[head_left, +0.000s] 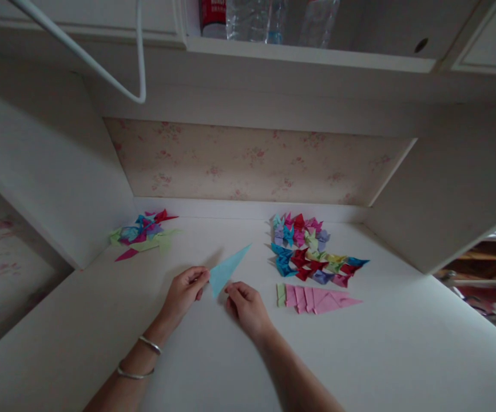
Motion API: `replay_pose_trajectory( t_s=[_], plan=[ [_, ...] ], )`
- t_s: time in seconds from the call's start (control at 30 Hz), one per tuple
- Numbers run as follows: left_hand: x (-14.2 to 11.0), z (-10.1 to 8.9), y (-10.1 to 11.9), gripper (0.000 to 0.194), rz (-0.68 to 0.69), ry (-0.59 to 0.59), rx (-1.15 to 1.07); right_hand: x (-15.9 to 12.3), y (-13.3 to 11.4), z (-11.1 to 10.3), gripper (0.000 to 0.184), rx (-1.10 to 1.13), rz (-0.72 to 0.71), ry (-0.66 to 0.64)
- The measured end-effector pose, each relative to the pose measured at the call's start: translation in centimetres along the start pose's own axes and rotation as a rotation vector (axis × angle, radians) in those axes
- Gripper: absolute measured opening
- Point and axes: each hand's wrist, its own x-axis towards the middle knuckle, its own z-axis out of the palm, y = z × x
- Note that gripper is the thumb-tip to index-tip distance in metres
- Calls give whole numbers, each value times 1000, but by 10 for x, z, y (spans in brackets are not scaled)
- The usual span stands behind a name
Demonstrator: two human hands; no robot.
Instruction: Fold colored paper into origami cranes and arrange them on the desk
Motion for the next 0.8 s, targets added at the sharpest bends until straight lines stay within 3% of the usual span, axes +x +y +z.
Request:
replay_pose_trajectory(
  t_s=[0.2,0.33,0.43,0.57,0.7,0.8],
  plan=[
    [0,2,-6,37,-8,-40,42,-14,-7,1,23,-591,-333,-90],
    [5,6,-9,36,39,-21,59,-18,-13,-1,20,-679,-362,-127],
    [8,19,6,36,47,-8,33,-17,-10,-2,20,-702,-359,-128],
    [8,63,47,35,73,-126,11,-14,-3,-1,21,-737,-347,-131],
    [9,129,82,32,136,-387,6,-10,7,-2,16,-642,-300,-164],
    [12,180,90,30,266,-519,69,-7,12,-7,14,-489,-270,-176]
  ],
)
